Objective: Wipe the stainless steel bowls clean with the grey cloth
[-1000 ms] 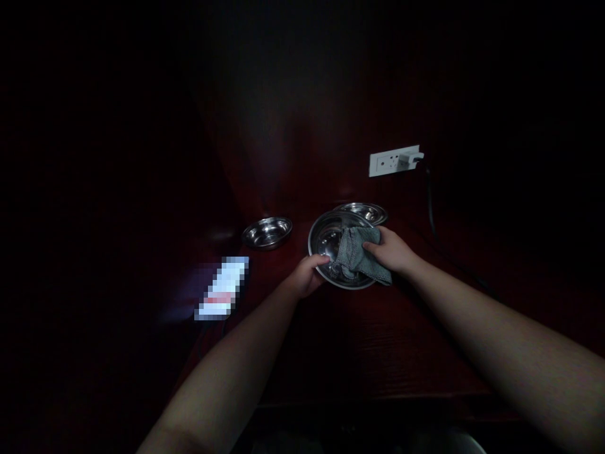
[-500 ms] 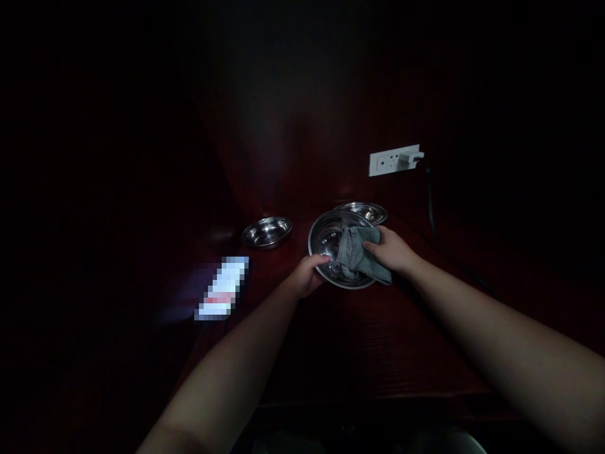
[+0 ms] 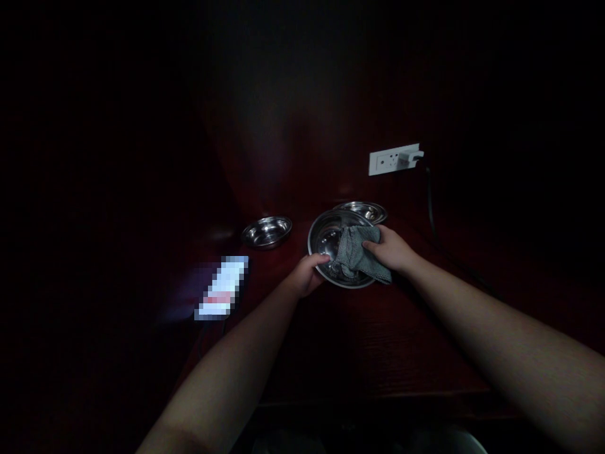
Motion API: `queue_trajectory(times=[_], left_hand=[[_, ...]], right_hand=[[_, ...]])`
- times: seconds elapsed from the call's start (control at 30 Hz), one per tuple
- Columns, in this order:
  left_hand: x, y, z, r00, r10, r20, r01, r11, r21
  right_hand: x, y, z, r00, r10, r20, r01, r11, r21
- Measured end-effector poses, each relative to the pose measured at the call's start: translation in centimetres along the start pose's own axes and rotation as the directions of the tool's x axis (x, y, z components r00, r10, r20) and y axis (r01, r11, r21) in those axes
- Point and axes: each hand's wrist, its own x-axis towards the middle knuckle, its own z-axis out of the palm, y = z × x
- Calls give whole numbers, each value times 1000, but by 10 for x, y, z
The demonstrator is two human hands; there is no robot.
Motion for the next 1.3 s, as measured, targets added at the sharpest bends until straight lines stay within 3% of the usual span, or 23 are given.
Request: queue_trajectory(times=[1.3], left_hand=[[0,0,1,1000,0,0,0,1000,-3]], right_hand=[[0,1,-1,1000,-15,-5,15,1000,-22]])
